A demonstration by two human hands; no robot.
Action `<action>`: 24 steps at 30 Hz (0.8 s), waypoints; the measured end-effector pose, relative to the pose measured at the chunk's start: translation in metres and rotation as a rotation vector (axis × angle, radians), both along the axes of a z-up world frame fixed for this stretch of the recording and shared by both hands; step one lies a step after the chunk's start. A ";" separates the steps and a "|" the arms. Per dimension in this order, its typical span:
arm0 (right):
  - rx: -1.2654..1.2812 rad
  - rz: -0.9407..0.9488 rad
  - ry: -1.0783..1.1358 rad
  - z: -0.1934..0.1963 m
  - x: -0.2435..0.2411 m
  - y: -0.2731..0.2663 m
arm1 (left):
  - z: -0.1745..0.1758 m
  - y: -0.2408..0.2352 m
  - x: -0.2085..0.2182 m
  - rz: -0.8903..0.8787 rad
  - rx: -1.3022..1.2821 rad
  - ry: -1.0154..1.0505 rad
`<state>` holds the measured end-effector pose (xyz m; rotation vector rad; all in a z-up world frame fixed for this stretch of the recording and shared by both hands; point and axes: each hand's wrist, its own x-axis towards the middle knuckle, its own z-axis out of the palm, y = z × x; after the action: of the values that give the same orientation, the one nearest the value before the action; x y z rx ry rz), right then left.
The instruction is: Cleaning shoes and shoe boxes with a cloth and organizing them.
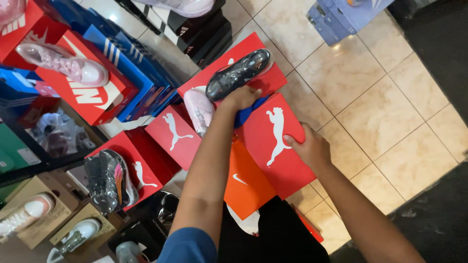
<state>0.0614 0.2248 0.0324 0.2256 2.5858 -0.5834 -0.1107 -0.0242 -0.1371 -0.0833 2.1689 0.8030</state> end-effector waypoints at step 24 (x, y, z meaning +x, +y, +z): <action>-0.380 -0.173 -0.138 0.002 -0.002 0.003 | 0.119 0.001 0.284 0.821 0.623 0.144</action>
<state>0.0598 0.2278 0.0348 0.3489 2.2833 -1.0659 0.1728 -0.0236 -0.0183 -0.6335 1.8839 1.9575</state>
